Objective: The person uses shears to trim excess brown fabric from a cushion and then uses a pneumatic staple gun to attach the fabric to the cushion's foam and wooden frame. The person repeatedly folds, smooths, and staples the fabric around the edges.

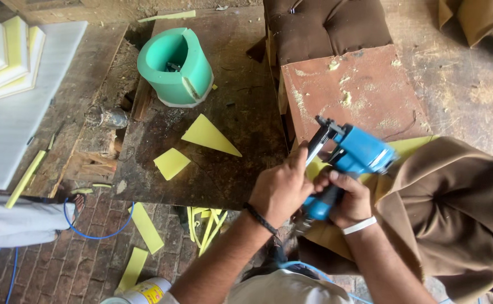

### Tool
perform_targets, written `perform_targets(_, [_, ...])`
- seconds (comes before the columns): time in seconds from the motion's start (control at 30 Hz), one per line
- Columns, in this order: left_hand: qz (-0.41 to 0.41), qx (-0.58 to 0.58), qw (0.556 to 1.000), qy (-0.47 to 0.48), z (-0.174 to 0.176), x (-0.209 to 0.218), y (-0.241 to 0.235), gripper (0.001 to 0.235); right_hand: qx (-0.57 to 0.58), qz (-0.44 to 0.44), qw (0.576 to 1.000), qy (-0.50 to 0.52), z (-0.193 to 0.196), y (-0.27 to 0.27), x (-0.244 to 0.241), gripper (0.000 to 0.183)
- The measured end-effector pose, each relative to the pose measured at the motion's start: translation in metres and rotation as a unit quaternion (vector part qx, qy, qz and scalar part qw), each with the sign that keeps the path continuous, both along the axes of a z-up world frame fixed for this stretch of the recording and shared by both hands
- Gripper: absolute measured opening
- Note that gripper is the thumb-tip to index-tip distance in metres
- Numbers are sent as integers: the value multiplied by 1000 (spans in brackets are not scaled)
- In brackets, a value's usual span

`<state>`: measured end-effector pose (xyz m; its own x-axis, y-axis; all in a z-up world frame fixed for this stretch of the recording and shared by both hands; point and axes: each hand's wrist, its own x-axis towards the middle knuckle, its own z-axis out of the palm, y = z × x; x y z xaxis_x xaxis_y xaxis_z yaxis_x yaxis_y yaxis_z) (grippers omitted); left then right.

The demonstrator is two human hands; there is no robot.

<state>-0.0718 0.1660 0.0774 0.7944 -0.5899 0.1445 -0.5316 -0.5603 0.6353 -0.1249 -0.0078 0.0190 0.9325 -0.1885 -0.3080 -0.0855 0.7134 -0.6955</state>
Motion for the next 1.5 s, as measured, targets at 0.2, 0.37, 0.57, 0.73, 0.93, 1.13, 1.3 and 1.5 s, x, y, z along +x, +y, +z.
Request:
perform_targets(0.2, [-2, -1, 984, -176, 9, -13, 4, 70, 114, -53, 992, -25, -14, 9, -4, 27])
perform_targets(0.37, [-41, 39, 990, -132, 20, 23, 21, 67, 142, -113, 982, -49, -11, 36, 19, 33])
perform_targets(0.57, [-188, -88, 977, 37, 25, 103, 129, 53, 224, -78, 954, -185, -35, 58, 77, 45])
perform_targets(0.73, [-85, -79, 976, 182, -13, 213, 211, 27, 217, -66, 958, -177, -72, 99, 123, 52])
perform_targets(0.93, [113, -85, 988, 69, -113, 364, 273, 19, 220, -16, 965, -145, -110, 167, 210, 53])
perform_targets(1.13, [136, 25, 990, -30, -197, 513, 279, 21, 228, -7, 969, -91, -120, 205, 255, 44])
perform_targets(1.3, [77, 292, 953, 3, -234, 556, 256, 15, 207, -39, 974, -88, -123, 220, 265, 28])
perform_targets(1.5, [93, 146, 984, 35, -182, 539, 292, 16, 202, -75, 975, -57, -134, 209, 253, 25])
